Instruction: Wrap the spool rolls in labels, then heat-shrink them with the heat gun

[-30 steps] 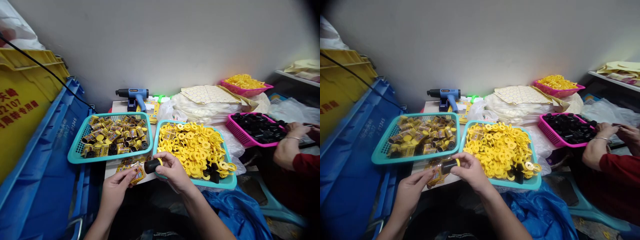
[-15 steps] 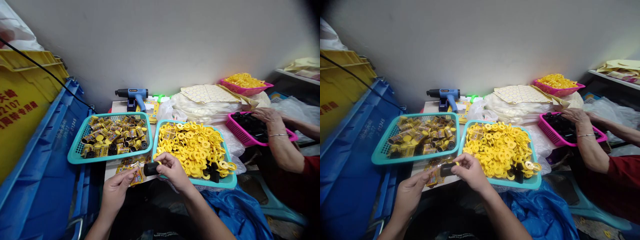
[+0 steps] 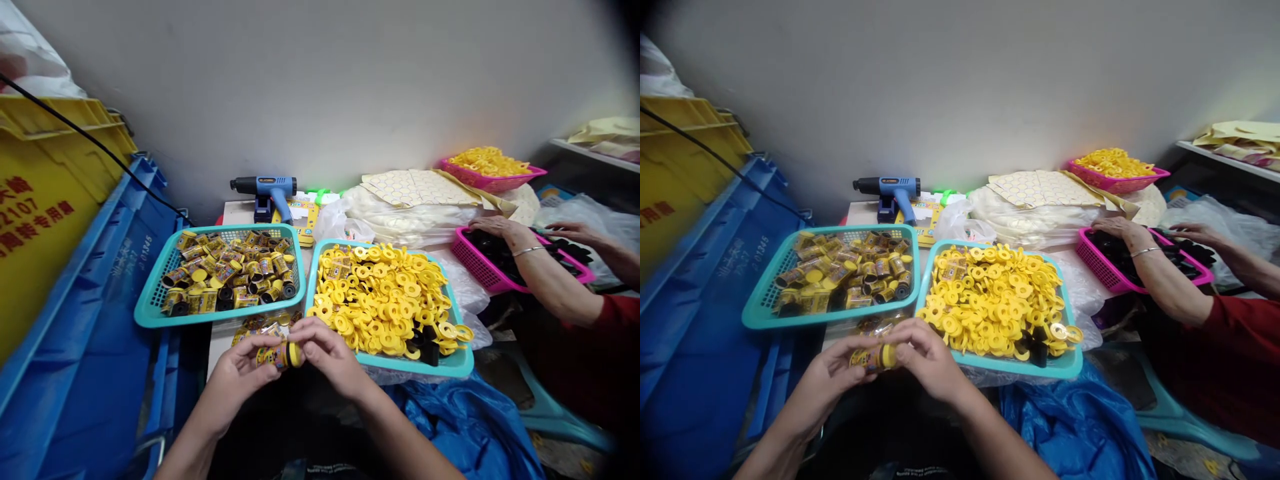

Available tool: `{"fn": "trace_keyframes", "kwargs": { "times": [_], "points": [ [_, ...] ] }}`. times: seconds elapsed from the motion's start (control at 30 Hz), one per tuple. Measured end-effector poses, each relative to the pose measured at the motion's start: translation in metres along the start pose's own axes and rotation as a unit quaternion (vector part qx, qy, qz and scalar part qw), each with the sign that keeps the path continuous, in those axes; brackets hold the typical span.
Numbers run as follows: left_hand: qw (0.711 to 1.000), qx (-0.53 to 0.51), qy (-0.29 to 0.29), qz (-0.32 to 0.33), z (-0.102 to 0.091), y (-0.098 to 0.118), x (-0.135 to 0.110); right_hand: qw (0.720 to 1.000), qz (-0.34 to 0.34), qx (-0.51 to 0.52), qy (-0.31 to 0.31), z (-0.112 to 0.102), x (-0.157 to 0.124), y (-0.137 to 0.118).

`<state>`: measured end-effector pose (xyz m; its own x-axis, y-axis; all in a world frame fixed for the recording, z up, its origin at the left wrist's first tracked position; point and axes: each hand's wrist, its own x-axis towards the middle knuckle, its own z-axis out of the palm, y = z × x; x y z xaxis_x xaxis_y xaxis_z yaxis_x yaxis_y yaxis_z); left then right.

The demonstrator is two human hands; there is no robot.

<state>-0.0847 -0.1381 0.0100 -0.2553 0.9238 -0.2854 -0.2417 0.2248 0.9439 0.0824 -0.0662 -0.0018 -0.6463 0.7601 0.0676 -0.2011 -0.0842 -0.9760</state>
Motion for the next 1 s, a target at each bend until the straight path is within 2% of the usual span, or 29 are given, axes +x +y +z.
{"fn": "trace_keyframes", "kwargs": {
  "times": [0.07, 0.17, 0.27, 0.37, 0.43, 0.5, 0.53, 0.57, 0.6, 0.63, 0.67, 0.7, 0.73, 0.77, 0.83, 0.87, 0.93, 1.0],
  "points": [
    [1.0, 0.002, -0.004, 0.013, 0.001, -0.003, 0.0, 0.994, 0.054, 0.091, -0.007, 0.005, -0.001, 0.004],
    [0.999, 0.002, 0.015, 0.028, 0.005, -0.008, 0.0, 0.964, 0.131, 0.232, 0.009, 0.014, 0.001, 0.015],
    [0.999, 0.024, 0.016, 0.033, 0.008, -0.013, -0.003, 0.953, 0.147, 0.265, 0.009, 0.019, 0.003, 0.027],
    [0.997, 0.057, -0.003, 0.049, 0.009, -0.013, -0.004, 0.968, 0.125, 0.217, 0.005, 0.017, 0.002, 0.03],
    [0.992, 0.096, 0.0, 0.079, 0.007, -0.007, 0.004, 0.983, 0.101, 0.149, 0.021, 0.011, 0.001, 0.02],
    [0.981, 0.146, 0.03, 0.127, 0.004, 0.005, 0.02, 0.996, 0.048, 0.022, 0.069, -0.001, 0.004, 0.001],
    [0.97, 0.18, 0.058, 0.153, 0.003, 0.012, 0.031, 0.993, 0.007, -0.068, 0.1, -0.01, 0.007, -0.012],
    [0.954, 0.22, 0.095, 0.18, 0.003, 0.019, 0.042, 0.976, -0.037, -0.173, 0.129, -0.021, 0.011, -0.025],
    [0.932, 0.267, 0.139, 0.205, 0.004, 0.025, 0.053, 0.945, -0.073, -0.285, 0.142, -0.034, 0.016, -0.038],
    [0.904, 0.313, 0.176, 0.232, 0.006, 0.029, 0.062, 0.906, -0.092, -0.386, 0.15, -0.048, 0.023, -0.049],
    [0.879, 0.35, 0.189, 0.264, 0.01, 0.03, 0.069, 0.857, -0.078, -0.49, 0.143, -0.061, 0.031, -0.058],
    [0.858, 0.38, 0.172, 0.298, 0.016, 0.028, 0.073, 0.805, -0.053, -0.579, 0.118, -0.074, 0.039, -0.064],
    [0.844, 0.402, 0.127, 0.333, 0.023, 0.022, 0.075, 0.782, -0.044, -0.615, 0.09, -0.084, 0.047, -0.067],
    [0.829, 0.42, 0.06, 0.363, 0.03, 0.014, 0.075, 0.767, -0.038, -0.639, 0.046, -0.093, 0.054, -0.067],
    [0.788, 0.464, -0.068, 0.399, 0.044, -0.005, 0.07, 0.753, -0.04, -0.654, -0.061, -0.104, 0.063, -0.061],
    [0.764, 0.49, -0.105, 0.406, 0.05, -0.014, 0.068, 0.741, -0.04, -0.661, -0.112, -0.108, 0.064, -0.058],
    [0.728, 0.534, -0.131, 0.409, 0.058, -0.028, 0.066, 0.708, -0.033, -0.683, -0.176, -0.114, 0.063, -0.054],
    [0.715, 0.553, -0.131, 0.407, 0.06, -0.036, 0.068, 0.675, -0.022, -0.713, -0.189, -0.12, 0.058, -0.055]
  ]
}}
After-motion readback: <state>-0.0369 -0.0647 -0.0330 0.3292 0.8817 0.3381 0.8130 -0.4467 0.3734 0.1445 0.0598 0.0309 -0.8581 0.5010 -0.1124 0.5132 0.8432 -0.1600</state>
